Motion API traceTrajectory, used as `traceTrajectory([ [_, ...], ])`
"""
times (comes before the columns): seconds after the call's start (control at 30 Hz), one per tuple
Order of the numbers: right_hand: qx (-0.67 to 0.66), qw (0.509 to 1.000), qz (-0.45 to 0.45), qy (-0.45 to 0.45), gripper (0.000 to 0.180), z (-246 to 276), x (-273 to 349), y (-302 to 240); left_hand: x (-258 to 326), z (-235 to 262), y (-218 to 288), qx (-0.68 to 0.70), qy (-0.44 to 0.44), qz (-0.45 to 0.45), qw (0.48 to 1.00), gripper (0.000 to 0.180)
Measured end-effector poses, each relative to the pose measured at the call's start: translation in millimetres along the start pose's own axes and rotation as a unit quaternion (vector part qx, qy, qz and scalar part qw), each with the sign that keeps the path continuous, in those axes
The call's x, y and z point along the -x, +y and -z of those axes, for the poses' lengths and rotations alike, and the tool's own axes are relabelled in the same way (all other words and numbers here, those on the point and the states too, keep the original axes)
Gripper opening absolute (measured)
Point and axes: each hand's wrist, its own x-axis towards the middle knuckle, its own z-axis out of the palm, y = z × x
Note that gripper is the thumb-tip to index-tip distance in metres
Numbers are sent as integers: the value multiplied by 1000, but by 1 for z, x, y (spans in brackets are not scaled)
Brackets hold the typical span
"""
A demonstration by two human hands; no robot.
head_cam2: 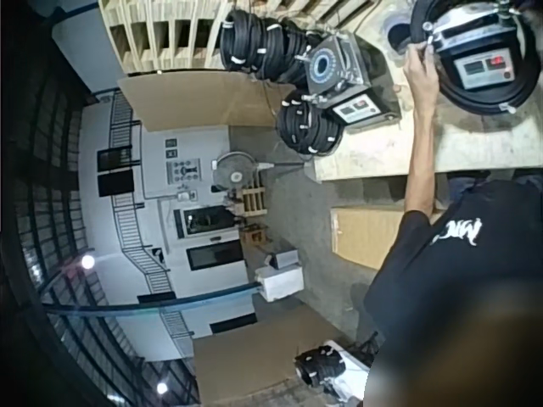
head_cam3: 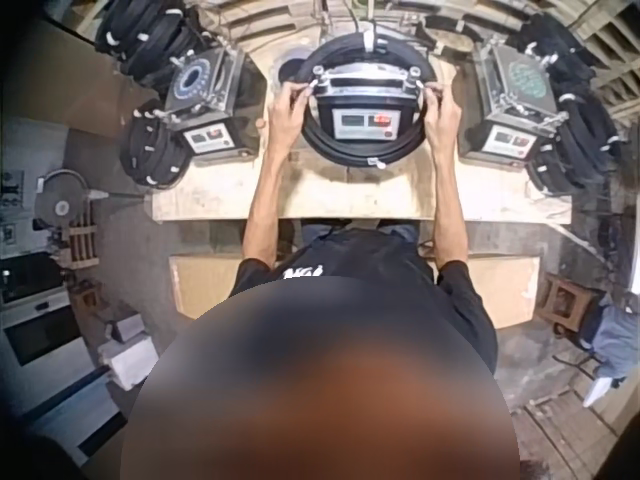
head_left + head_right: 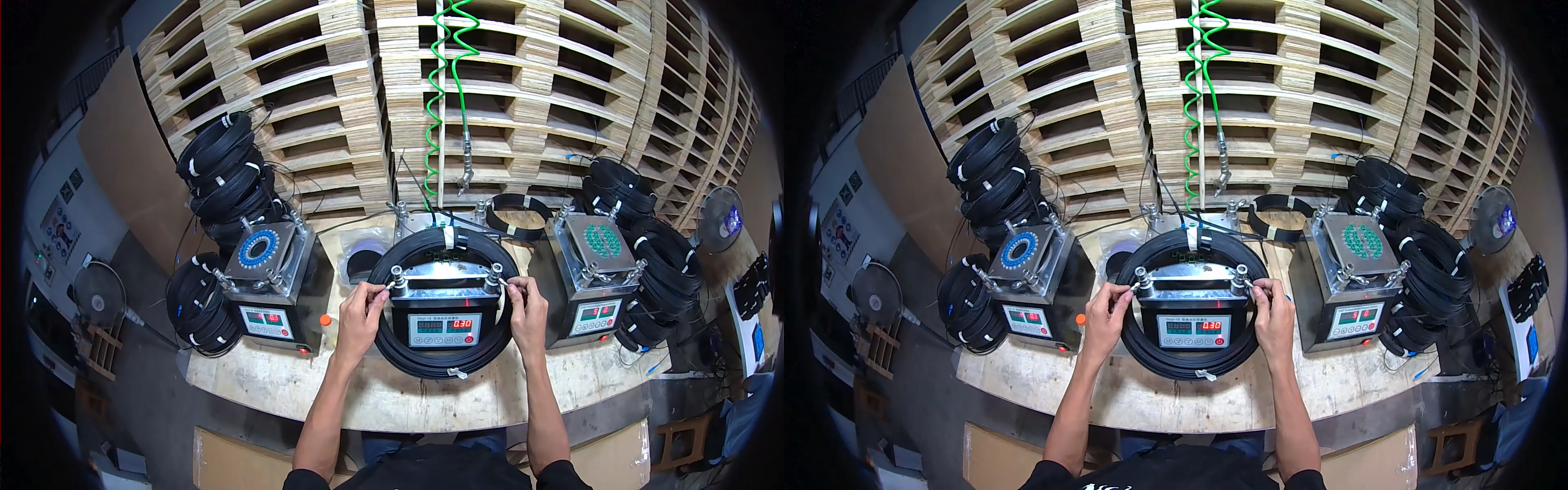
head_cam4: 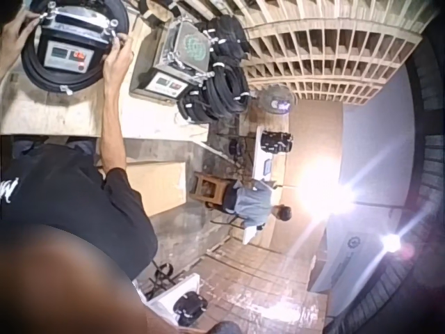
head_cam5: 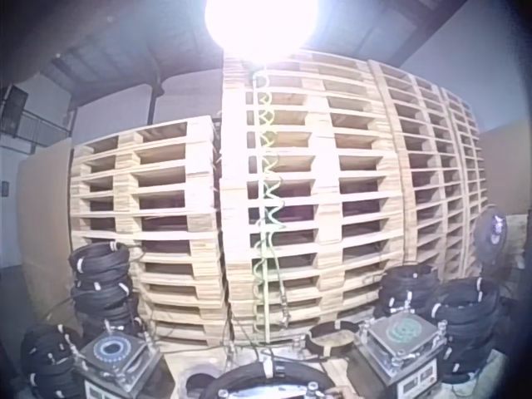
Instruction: Operating a winding machine to coil thick black cable and securing the finished coils.
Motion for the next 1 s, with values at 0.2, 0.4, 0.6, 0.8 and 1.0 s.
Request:
traceTrajectory([
  [0.2,-23,1000,-12,15,18,1,-4,3,-2,4,-5,-41,-9,-65,997,12],
  [0.4,-52,998,-30,15,18,2,-3,10,-7,11,0,-56,-37,-116,991,13],
  [0.6,-20,999,-18,18,19,2,-2,1,5,10,0,-23,1,22,1000,19],
  [0.8,-40,998,-36,35,20,-2,-5,5,10,3,0,-1,38,28,999,22],
  [1.0,-39,998,-53,-10,23,5,-3,-1,12,2,-4,-28,62,32,997,24],
])
